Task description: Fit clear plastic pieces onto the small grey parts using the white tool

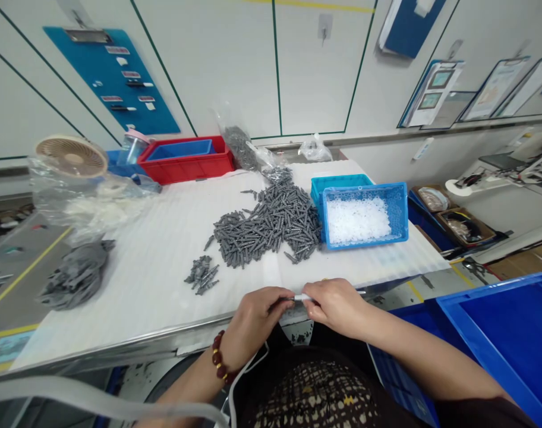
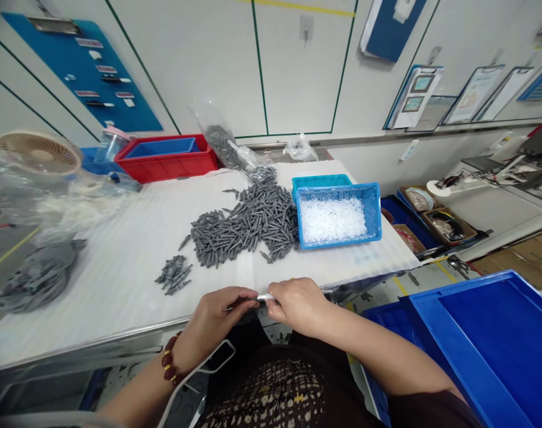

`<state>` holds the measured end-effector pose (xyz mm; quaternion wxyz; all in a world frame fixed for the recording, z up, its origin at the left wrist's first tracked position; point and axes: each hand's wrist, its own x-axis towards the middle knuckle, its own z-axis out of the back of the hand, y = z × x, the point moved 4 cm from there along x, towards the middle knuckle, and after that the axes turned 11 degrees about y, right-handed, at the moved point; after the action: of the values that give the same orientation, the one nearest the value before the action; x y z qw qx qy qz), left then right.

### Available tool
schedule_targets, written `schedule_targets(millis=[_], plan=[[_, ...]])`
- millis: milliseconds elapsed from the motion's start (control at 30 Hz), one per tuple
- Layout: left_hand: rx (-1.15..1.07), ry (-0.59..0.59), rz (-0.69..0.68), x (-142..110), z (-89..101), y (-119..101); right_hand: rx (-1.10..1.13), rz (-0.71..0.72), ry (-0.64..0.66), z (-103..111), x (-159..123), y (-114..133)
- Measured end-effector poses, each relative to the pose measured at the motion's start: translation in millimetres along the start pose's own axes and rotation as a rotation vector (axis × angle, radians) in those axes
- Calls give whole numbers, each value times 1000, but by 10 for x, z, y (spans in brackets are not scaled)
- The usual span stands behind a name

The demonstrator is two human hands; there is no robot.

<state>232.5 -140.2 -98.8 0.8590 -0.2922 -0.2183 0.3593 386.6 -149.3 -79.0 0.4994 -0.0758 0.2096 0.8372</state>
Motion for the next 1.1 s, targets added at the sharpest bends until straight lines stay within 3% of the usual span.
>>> schedule_targets(millis=[200, 367, 500, 800, 1100], plan=[[-11, 12, -13, 2, 14, -24, 42, -9, -63, -29, -8, -69], [-50, 28, -23, 15, 50, -30, 75, 85, 3, -3, -17, -53], [-82, 52, 2, 1, 53, -14, 56, 64, 48, -12, -8, -48], [-128, 102, 16, -19, 24, -28, 22, 52, -62, -95, 9, -74], [-133, 55, 15, -29, 22, -25, 12, -11, -88, -107, 43, -75]])
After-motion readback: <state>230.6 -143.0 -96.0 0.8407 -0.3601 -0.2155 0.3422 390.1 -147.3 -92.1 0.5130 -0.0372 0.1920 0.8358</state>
